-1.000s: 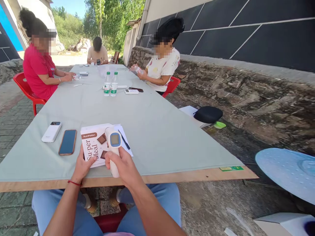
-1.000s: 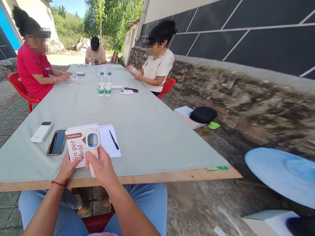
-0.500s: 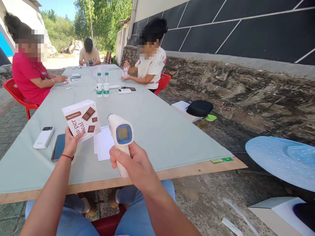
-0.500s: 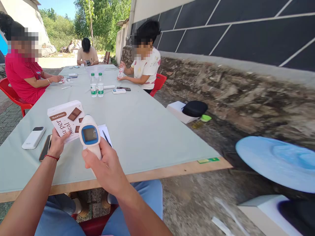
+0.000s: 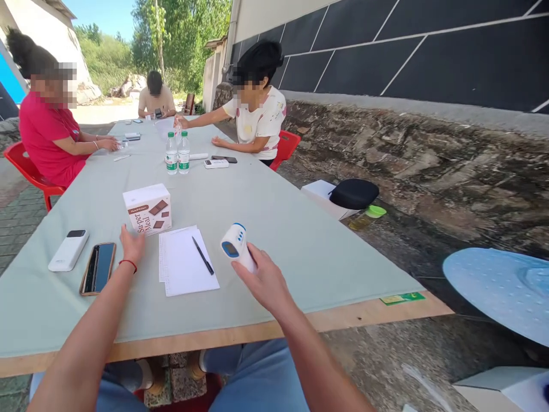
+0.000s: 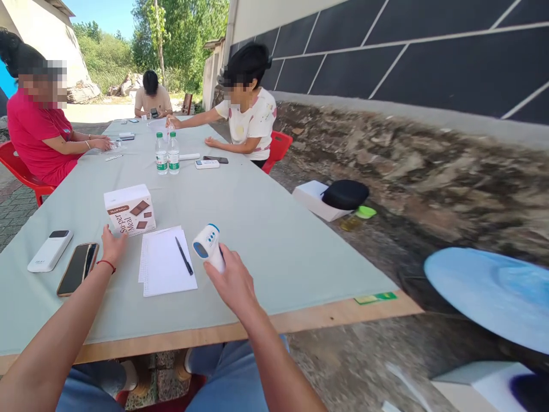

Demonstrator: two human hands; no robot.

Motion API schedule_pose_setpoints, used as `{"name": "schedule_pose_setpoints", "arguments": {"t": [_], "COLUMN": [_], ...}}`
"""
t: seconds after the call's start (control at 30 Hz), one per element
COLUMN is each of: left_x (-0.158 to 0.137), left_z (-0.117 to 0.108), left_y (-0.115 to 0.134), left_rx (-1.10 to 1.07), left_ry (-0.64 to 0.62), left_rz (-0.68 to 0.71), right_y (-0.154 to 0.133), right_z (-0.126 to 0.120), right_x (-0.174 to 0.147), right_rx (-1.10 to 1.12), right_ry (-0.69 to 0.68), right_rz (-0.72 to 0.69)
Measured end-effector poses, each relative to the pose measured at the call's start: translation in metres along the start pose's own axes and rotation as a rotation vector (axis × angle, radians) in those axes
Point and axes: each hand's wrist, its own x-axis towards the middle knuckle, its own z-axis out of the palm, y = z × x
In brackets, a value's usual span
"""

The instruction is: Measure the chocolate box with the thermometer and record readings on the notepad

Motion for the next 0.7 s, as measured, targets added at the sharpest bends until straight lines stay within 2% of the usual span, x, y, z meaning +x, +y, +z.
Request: {"name": "schedule_pose_setpoints", "arguments": {"t": [0.03,0.1,0.2,0.27,0.4,0.47,0.6,0.7], "left_x": [-0.013,-0.044,-0.087,-0.107,-0.124,-0.127,-0.135,-0.143], "left_z": [0.000,0.001,0.000,-0.001,-0.001,0.000,0.006,0.011], "left_y": [-0.002,-0.004,0.000,0.006,0.024,0.031,0.036,0.036], "left_rx": [0.070,0.164,0.343,0.483,0.713,0.779,0.824,0.822], "left_ry": [0.014,-0.134,-0.315,-0.405,-0.589,-0.627,-0.639,-0.614], "left_rz": [-0.007,0.071,0.220,0.291,0.350,0.331,0.297,0.314], "right_y": [0.013,0.035,0.053,0.054,0.033,0.015,-0.012,-0.019], "right_z": [0.009,0.026,0.041,0.044,0.055,0.069,0.104,0.123], "right_x": [0.011,0.030,0.046,0.051,0.052,0.052,0.054,0.051], "right_rx": [-0.167,-0.390,-0.538,-0.605,-0.629,-0.572,-0.620,-0.633], "right_ry": [-0.015,-0.112,-0.189,-0.169,-0.075,-0.134,-0.269,-0.219], "right_rz": [0.061,0.079,0.042,0.011,-0.116,-0.177,-0.072,-0.029]}}
